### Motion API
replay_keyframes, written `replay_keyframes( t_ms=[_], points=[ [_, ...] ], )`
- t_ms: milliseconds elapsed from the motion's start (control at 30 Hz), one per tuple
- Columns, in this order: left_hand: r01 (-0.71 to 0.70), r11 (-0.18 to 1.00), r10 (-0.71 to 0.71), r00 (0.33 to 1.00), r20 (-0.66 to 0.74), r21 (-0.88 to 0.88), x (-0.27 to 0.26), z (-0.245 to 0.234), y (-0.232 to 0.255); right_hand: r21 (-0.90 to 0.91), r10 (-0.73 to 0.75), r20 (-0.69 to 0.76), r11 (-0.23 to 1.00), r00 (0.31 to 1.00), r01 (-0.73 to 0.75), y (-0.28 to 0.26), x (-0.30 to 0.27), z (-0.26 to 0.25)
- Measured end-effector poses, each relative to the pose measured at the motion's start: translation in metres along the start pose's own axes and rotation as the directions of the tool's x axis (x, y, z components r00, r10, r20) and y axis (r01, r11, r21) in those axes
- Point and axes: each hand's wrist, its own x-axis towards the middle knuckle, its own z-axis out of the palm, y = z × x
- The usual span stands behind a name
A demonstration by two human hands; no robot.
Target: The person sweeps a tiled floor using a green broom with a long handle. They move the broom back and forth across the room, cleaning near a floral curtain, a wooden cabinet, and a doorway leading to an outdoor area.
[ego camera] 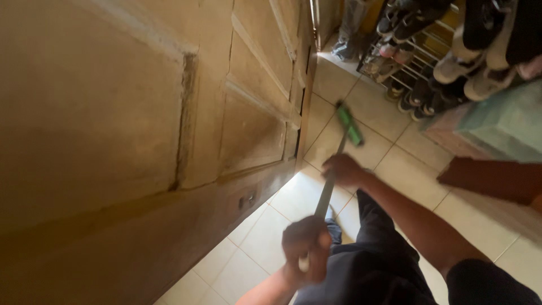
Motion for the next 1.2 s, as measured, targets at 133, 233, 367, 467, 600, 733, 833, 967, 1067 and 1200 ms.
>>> replay_keyframes(
  t_ms=[133, 233, 367, 467, 600, 733, 833, 967, 1067, 1200],
  points=[
    [0.068, 0.997, -0.056, 0.97, -0.235, 0.044, 0.026, 0.06, -0.06, -0.064, 0.203, 0.14, 0.979, 0.969, -0.196, 0.079, 0.037, -0.036],
    [0.219, 0.951, -0.124, 0.916, -0.38, 0.218, 0.036, 0.074, -0.062, 0.123, 0.02, 0.107, 0.992, 0.994, -0.033, 0.084, 0.048, -0.015],
    [0.237, 0.946, -0.127, 0.899, -0.42, 0.221, 0.056, 0.083, -0.024, 0.224, 0.002, 0.268, 0.972, 0.963, -0.065, 0.045, 0.015, -0.01],
    [0.096, 0.972, -0.013, 0.934, -0.356, 0.215, 0.081, 0.09, -0.012, 0.21, -0.029, 0.329, 0.977, 0.944, -0.044, 0.035, 0.013, -0.042],
    [0.027, 0.939, 0.084, 0.949, -0.305, 0.342, 0.098, 0.091, -0.021, 0.245, -0.024, 0.104, 0.969, 0.994, -0.002, 0.068, 0.04, -0.079],
    [0.337, 0.832, -0.151, 0.902, -0.405, 0.44, 0.121, 0.096, -0.091, 0.233, 0.093, -0.109, 0.97, 0.99, -0.065, 0.135, 0.119, -0.101],
    [0.378, 0.919, -0.252, 0.785, -0.567, 0.115, 0.139, 0.102, -0.135, 0.036, 0.057, 0.081, 0.998, 0.995, -0.06, 0.173, 0.162, -0.094],
    [0.535, 0.821, -0.272, 0.672, -0.689, 0.197, 0.126, 0.095, -0.112, 0.075, -0.13, 0.197, 0.99, 0.972, 0.117, 0.147, 0.141, -0.047],
    [0.193, 0.943, -0.072, 0.914, -0.398, 0.273, 0.121, 0.071, -0.059, 0.12, -0.197, 0.196, 0.977, 0.96, 0.176, 0.102, 0.08, -0.037],
    [0.088, 0.992, -0.078, 0.99, -0.121, 0.086, 0.139, 0.054, -0.016, 0.135, -0.032, 0.342, 0.991, 0.939, -0.015, 0.089, 0.053, -0.059]
  ],
)
